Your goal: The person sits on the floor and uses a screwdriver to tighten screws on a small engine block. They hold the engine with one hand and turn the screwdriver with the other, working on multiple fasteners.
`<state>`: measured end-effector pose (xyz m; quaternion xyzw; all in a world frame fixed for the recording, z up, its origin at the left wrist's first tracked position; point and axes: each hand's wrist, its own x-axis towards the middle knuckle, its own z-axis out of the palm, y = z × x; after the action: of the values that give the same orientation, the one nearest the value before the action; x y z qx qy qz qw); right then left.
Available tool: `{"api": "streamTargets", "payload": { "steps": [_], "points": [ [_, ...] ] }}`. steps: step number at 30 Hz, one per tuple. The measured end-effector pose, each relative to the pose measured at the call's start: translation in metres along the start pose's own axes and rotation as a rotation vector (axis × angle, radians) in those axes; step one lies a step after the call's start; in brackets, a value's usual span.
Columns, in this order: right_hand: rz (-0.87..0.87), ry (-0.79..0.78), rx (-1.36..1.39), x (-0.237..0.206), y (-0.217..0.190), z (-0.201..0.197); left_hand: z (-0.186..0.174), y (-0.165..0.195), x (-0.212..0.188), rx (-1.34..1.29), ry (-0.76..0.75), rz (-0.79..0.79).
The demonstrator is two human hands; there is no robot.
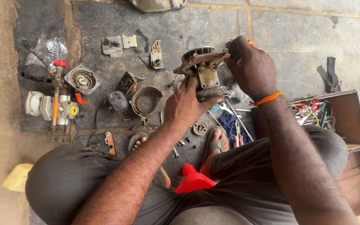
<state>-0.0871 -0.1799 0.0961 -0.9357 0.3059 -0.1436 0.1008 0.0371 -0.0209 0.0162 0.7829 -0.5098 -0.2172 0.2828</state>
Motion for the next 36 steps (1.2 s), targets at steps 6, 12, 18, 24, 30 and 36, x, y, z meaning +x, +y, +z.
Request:
{"api": "streamTargets", "payload": {
  "steps": [6,12,18,24,30,36],
  "points": [
    [-0.145,-0.061,-0.115,-0.004,-0.013,-0.008,-0.001,0.001,0.0,0.017,-0.019,-0.008],
    [-0.192,0.016,-0.113,-0.005,-0.01,-0.016,-0.002,0.003,-0.002,0.024,-0.01,-0.012],
    [0.105,-0.088,0.413,0.0,-0.005,-0.022,-0.001,0.002,0.0,0.019,0.014,0.007],
    [0.574,-0.188,1.315,0.002,0.003,-0.042,0.001,0.002,-0.001,0.001,0.01,-0.002],
    [0.677,-0.175,1.361,0.003,0.008,-0.033,0.001,0.002,0.002,0.005,-0.002,-0.01],
    [0.522,-0.219,1.014,-0.002,0.02,-0.015,0.001,0.001,-0.001,-0.036,0.024,0.012]
  ]
}}
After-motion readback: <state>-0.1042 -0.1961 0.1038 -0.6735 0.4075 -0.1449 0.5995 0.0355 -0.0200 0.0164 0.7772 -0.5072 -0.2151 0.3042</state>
